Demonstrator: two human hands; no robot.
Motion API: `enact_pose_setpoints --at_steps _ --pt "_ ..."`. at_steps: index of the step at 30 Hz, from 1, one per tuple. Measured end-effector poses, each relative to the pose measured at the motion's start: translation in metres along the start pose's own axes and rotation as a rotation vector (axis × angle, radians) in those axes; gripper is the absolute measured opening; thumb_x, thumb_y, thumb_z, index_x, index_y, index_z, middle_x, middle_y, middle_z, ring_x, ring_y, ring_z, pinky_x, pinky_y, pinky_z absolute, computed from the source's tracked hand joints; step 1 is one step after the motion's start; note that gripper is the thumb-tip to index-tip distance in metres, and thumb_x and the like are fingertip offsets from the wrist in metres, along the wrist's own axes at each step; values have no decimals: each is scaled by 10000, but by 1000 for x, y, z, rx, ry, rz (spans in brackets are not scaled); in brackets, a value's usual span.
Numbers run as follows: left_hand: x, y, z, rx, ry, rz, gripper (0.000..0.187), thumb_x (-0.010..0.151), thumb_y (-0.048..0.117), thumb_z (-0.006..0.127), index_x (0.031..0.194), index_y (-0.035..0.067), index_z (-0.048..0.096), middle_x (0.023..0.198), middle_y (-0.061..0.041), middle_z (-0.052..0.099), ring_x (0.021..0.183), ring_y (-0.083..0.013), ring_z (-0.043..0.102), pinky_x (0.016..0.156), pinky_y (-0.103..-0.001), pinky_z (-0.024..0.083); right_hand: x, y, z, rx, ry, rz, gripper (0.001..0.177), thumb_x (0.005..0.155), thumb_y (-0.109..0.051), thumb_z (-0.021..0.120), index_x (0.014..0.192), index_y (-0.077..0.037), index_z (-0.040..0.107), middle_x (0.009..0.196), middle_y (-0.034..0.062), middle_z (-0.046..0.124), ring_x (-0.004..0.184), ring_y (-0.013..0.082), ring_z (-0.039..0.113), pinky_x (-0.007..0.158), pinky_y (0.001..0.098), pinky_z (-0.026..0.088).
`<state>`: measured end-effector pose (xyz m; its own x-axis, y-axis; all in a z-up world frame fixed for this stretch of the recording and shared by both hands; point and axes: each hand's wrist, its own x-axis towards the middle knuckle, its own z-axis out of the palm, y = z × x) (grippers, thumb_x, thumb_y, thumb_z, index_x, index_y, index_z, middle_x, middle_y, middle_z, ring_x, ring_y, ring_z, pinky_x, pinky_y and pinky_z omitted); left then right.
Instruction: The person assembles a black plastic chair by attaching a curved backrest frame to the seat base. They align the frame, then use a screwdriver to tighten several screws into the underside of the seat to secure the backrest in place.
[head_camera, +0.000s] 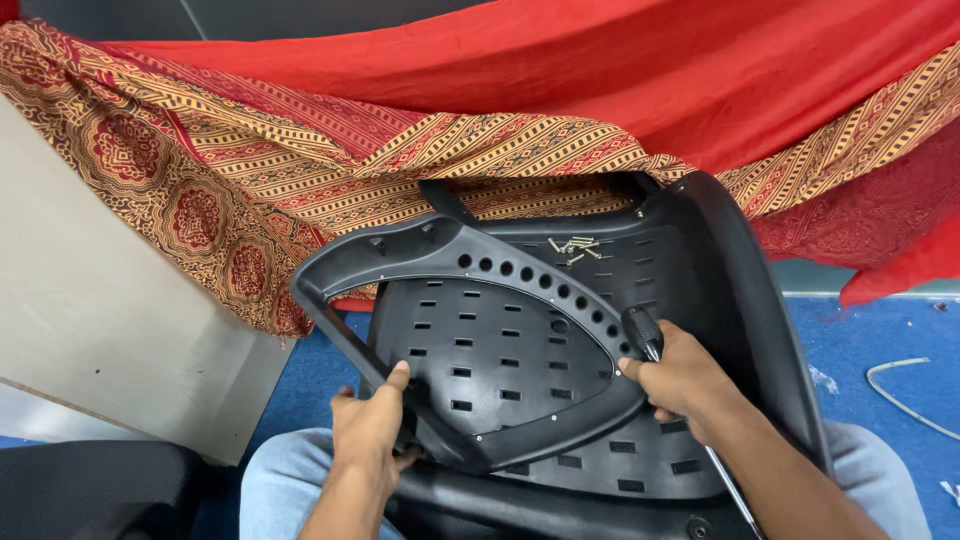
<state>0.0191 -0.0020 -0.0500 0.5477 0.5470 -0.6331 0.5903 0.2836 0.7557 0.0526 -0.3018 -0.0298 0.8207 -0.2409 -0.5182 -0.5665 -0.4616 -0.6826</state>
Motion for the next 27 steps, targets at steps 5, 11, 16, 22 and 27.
enact_pose_setpoints --at_steps 5,11,16,22,27 --pt "1 -7 2 85 -99 35 586 892 229 693 1404 104 437 1188 -190 655 956 -385 705 734 -547 612 3 6 3 16 19 -20 331 916 -134 721 1229 -125 613 803 40 586 662 158 549 533 331 498" --pt "6 -9 3 36 -144 144 402 893 139 662 1253 11 535 975 -180 712 694 -286 721 520 -427 590 9 3 -1 87 50 -75 332 905 -85 719 1221 -111 618 833 64 596 670 165 549 536 336 488" --pt "-6 -10 13 -13 -167 169 361 909 110 628 1244 11 538 975 -199 722 678 -298 729 504 -427 589 9 1 -10 272 74 -113 299 901 -62 712 1186 -95 625 848 55 596 664 157 527 532 324 469" --pt "-22 1 26 -118 -156 165 344 945 96 591 1268 16 503 995 -210 718 726 -325 754 561 -466 639 5 -8 -16 456 124 -160 252 921 -99 706 1120 -54 557 863 55 603 649 145 541 522 313 476" --pt "-29 20 57 -294 -224 251 329 902 48 556 1228 3 563 994 -163 731 743 -302 773 584 -477 617 6 -16 -14 586 107 -205 261 916 -142 712 1098 -64 542 867 37 611 605 139 551 489 304 445"
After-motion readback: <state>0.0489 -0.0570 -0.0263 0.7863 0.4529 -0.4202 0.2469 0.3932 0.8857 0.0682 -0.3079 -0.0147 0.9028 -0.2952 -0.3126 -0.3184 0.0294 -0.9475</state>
